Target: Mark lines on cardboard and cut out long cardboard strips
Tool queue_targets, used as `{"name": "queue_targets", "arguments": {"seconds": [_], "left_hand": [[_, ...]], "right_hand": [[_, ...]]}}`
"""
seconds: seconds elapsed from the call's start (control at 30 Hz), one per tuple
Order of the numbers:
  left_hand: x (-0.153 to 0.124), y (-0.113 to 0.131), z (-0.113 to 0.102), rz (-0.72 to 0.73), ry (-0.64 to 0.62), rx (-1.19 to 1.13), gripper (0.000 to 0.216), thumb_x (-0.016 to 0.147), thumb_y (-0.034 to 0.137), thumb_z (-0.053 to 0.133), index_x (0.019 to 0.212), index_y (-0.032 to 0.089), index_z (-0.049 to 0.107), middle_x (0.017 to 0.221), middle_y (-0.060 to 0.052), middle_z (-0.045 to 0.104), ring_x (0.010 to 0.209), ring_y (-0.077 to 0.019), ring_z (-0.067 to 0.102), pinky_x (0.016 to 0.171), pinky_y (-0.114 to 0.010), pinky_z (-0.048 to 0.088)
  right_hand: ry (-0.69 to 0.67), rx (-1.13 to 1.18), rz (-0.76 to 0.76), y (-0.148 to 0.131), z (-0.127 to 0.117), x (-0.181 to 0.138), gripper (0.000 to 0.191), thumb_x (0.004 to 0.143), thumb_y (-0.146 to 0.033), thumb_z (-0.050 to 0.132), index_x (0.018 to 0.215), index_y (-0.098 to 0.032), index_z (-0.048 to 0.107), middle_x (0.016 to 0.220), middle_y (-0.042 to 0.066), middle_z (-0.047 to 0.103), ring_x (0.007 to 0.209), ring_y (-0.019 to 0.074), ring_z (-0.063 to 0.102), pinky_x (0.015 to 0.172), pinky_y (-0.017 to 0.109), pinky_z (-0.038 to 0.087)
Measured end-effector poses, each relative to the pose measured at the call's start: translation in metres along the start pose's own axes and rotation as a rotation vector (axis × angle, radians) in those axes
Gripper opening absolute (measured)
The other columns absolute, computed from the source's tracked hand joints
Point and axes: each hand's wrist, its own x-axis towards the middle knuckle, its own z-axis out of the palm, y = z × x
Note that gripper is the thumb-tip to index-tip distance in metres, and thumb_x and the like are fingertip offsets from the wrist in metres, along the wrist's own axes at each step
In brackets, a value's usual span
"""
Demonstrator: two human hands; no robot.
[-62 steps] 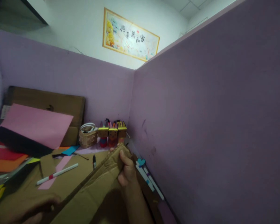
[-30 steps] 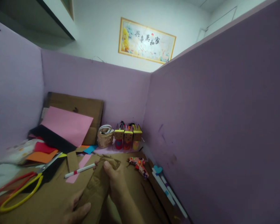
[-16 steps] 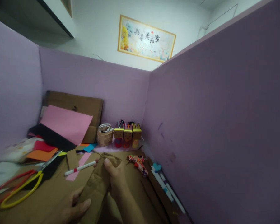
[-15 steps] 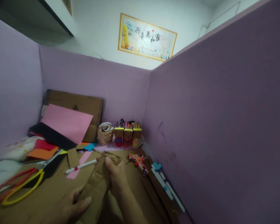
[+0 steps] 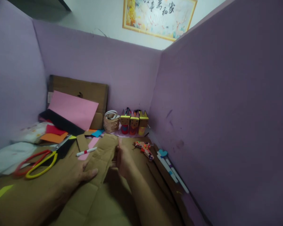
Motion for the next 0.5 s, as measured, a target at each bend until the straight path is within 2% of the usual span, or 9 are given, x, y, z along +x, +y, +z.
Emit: {"name": "queue_targets", "arguments": {"seconds": [0.07, 0.17, 0.33, 0.43, 0.5], "left_hand": [[0.000, 0.003, 0.000, 0.029, 0.018, 0.006, 0.062, 0.059, 0.044, 0.084, 0.109, 0.014, 0.066, 0.095, -0.009, 0.074, 0.087, -0.0255, 0.069, 0.079, -0.032, 0.053], [-0.002, 0.005, 0.004, 0.050, -0.033, -0.013, 0.066, 0.061, 0.044, 0.082, 0.117, 0.014, 0.063, 0.095, -0.008, 0.075, 0.089, -0.0275, 0.068, 0.080, -0.035, 0.053], [-0.004, 0.005, 0.009, 0.045, -0.005, 0.030, 0.068, 0.061, 0.045, 0.082, 0.119, 0.015, 0.063, 0.096, -0.009, 0.074, 0.093, -0.0298, 0.067, 0.081, -0.036, 0.053], [-0.002, 0.002, 0.007, 0.029, -0.028, 0.014, 0.069, 0.062, 0.044, 0.081, 0.120, 0.013, 0.061, 0.098, -0.010, 0.073, 0.090, -0.0281, 0.067, 0.084, -0.037, 0.052], [0.000, -0.002, 0.004, 0.054, -0.041, 0.008, 0.068, 0.063, 0.043, 0.080, 0.120, 0.012, 0.060, 0.095, -0.010, 0.073, 0.088, -0.0271, 0.067, 0.082, -0.037, 0.052]], "right_hand": [[0.005, -0.050, -0.003, 0.003, 0.001, -0.002, 0.054, 0.057, -0.070, 0.071, 0.065, -0.017, 0.064, 0.045, -0.004, 0.056, 0.041, 0.0104, 0.051, 0.042, 0.021, 0.041], [0.057, -0.099, -0.090, 0.011, 0.004, -0.004, 0.049, 0.052, -0.058, 0.081, 0.068, -0.015, 0.066, 0.050, -0.003, 0.060, 0.042, 0.0080, 0.049, 0.040, 0.018, 0.035], [0.097, -0.107, -0.194, 0.017, 0.004, -0.004, 0.039, 0.053, -0.047, 0.084, 0.063, -0.014, 0.067, 0.050, -0.004, 0.061, 0.041, 0.0069, 0.046, 0.039, 0.018, 0.032], [0.087, -0.078, -0.206, 0.016, 0.004, -0.003, 0.037, 0.053, -0.045, 0.085, 0.062, -0.013, 0.068, 0.050, -0.002, 0.062, 0.041, 0.0074, 0.048, 0.038, 0.018, 0.033], [0.072, -0.040, -0.211, 0.015, 0.005, -0.004, 0.036, 0.054, -0.043, 0.085, 0.064, -0.013, 0.069, 0.054, -0.001, 0.066, 0.044, 0.0089, 0.053, 0.042, 0.019, 0.038]]}}
